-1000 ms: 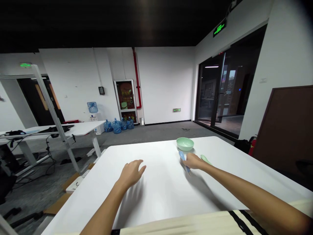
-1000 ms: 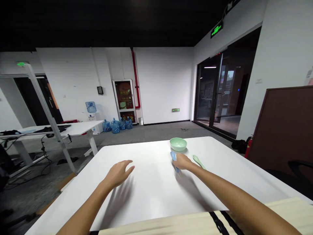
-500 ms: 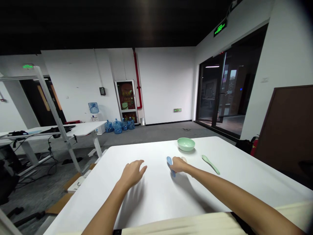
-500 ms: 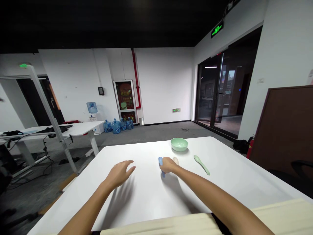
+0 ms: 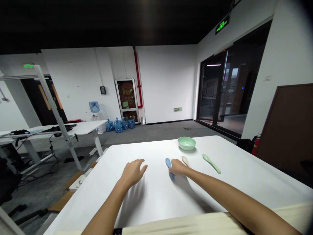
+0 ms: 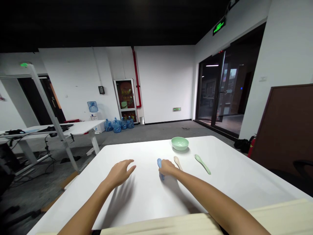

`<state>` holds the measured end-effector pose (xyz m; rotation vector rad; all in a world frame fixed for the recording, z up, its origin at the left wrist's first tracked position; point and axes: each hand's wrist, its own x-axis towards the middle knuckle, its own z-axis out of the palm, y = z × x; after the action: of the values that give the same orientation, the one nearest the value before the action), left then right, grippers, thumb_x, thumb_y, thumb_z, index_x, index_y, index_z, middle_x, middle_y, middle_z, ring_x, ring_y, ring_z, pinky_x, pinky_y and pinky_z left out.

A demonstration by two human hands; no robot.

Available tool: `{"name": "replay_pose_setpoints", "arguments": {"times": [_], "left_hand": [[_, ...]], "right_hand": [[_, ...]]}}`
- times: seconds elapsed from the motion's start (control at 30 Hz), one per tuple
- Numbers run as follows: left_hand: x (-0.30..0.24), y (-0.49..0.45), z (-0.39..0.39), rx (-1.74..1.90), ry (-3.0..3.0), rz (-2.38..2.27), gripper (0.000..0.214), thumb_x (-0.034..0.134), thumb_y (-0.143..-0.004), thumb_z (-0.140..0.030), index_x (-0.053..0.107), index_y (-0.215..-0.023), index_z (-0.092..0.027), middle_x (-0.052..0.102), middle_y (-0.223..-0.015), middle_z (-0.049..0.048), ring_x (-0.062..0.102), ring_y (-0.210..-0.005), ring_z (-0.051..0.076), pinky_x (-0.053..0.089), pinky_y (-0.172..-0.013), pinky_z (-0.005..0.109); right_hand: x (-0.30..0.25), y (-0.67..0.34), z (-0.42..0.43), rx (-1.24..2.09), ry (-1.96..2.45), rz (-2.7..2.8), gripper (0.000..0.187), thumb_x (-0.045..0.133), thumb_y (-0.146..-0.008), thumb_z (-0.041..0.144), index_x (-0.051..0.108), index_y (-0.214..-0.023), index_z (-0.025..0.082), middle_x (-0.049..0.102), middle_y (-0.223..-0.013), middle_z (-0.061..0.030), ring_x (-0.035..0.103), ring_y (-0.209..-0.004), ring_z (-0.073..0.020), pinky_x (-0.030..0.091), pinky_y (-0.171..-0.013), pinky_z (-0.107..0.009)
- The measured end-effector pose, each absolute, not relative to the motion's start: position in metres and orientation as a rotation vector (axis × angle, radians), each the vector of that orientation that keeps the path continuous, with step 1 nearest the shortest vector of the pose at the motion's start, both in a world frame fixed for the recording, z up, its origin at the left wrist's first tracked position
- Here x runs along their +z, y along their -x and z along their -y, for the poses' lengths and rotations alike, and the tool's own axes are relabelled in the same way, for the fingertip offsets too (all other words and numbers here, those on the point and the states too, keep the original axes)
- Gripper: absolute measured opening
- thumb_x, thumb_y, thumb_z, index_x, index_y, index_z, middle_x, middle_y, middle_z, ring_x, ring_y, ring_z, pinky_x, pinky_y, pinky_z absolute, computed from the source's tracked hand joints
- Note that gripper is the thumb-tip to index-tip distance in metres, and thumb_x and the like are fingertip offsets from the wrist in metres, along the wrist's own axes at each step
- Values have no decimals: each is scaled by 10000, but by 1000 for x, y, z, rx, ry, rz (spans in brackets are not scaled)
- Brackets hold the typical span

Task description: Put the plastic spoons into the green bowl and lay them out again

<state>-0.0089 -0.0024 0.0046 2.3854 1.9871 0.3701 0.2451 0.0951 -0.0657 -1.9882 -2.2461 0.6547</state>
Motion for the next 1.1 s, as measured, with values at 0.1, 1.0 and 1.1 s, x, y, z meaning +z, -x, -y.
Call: {"name": "replay_pose_setpoints", "arguments": {"times": [0.1, 1.0, 1.1], "left_hand": [[3, 10, 2, 368, -2386, -1989, 509, 355, -949, -496, 568, -1317, -216, 619, -1343, 68, 576, -1212, 257, 430, -982, 387], [7, 7, 5, 379, -2369, -1987, 504, 349, -945, -494, 573, -1310, -228, 614, -1350, 71, 566, -1222, 258, 428, -982, 373], [7, 7, 6, 378, -2372, -1986, 509, 345, -946, -500, 578, -1305, -225, 618, -1344, 75, 570, -1217, 263, 432, -982, 382]], "right_hand": [[-63, -246, -92, 679, 1983, 2243, 127, 608, -694, 232, 597, -596, 152, 674, -717, -76, 635, -636, -174, 418, -600, -264], [-20, -356, -62, 195, 1890, 2087, 561, 426, -895, 571, 589, -1231, 152, 666, -1164, -152, 612, -1063, -287, 411, -803, -308], [-18, -362, -55, 179, 1867, 2083, 540, 423, -911, 542, 565, -1268, 163, 646, -1224, -150, 595, -1117, -288, 410, -845, -313]]}}
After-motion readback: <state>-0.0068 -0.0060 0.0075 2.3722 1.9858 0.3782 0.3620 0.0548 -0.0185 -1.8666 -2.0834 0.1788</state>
